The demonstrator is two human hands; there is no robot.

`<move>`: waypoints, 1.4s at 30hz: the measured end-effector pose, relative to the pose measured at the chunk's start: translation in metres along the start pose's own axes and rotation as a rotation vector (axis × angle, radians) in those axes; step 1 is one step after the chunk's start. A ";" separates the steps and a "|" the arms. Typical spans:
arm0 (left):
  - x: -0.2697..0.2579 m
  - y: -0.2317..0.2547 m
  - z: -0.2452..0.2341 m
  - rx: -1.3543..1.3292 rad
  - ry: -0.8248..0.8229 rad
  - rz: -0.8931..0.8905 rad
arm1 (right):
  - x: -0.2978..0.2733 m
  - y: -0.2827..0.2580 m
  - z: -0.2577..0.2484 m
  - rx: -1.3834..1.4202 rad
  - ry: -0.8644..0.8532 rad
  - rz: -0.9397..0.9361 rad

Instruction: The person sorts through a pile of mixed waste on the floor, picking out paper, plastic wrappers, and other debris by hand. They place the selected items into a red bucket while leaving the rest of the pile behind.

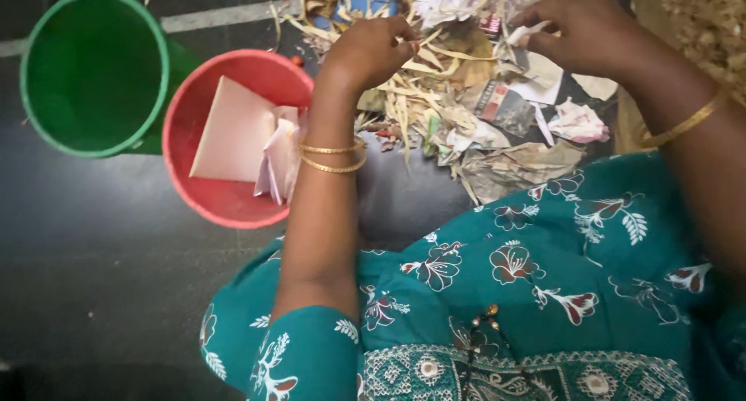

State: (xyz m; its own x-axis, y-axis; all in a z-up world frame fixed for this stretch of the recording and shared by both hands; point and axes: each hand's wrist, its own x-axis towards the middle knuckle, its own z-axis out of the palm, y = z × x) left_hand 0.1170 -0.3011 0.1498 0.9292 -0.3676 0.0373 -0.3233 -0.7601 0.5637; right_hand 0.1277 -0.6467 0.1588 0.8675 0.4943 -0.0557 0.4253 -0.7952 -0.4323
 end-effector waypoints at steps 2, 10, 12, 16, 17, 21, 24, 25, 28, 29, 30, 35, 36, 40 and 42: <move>0.007 0.007 0.005 -0.019 -0.023 -0.011 | -0.001 0.015 0.001 -0.006 0.039 -0.038; 0.028 0.022 0.017 0.028 -0.081 -0.033 | -0.008 0.038 -0.012 -0.062 0.042 0.061; 0.031 0.024 0.018 0.029 -0.082 -0.022 | -0.010 0.039 -0.017 -0.063 0.050 0.062; 0.037 0.025 0.020 0.026 -0.080 -0.042 | -0.012 0.038 -0.022 -0.088 0.066 0.023; 0.038 0.025 0.020 0.020 -0.084 -0.040 | -0.012 0.037 -0.022 -0.102 0.070 0.004; 0.039 0.026 0.022 -0.004 -0.051 -0.014 | -0.008 0.031 -0.019 -0.101 -0.016 0.060; 0.035 0.026 0.024 -0.026 -0.013 0.011 | 0.002 0.033 -0.011 -0.113 -0.124 0.047; 0.036 0.025 0.024 -0.032 0.001 0.020 | 0.010 0.037 -0.010 -0.164 -0.192 0.072; 0.035 0.023 0.030 -0.034 0.065 0.097 | 0.030 0.066 0.002 -0.289 -0.330 0.114; 0.034 0.022 0.032 -0.062 0.061 0.086 | 0.038 0.081 0.010 -0.325 -0.361 0.123; 0.031 0.019 0.036 -0.090 0.057 0.076 | 0.047 0.097 0.021 -0.300 -0.377 0.122; 0.031 -0.013 0.039 -0.014 0.081 0.025 | 0.108 0.174 0.117 -0.314 -0.503 -0.058; 0.031 -0.020 0.038 -0.006 0.101 0.001 | 0.126 0.185 0.139 -0.397 -0.552 -0.142; 0.036 -0.038 0.030 0.061 0.084 -0.136 | 0.187 0.210 0.208 -0.286 -0.392 -0.059; 0.040 -0.045 0.029 0.026 0.100 -0.124 | 0.201 0.211 0.238 -0.249 -0.320 -0.011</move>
State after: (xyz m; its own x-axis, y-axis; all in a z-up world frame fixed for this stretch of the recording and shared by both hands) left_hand 0.1631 -0.2971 0.1016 0.9752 -0.2154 0.0513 -0.2079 -0.8107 0.5473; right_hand 0.3304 -0.6311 -0.1581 0.7552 0.5562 -0.3469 0.5176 -0.8307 -0.2053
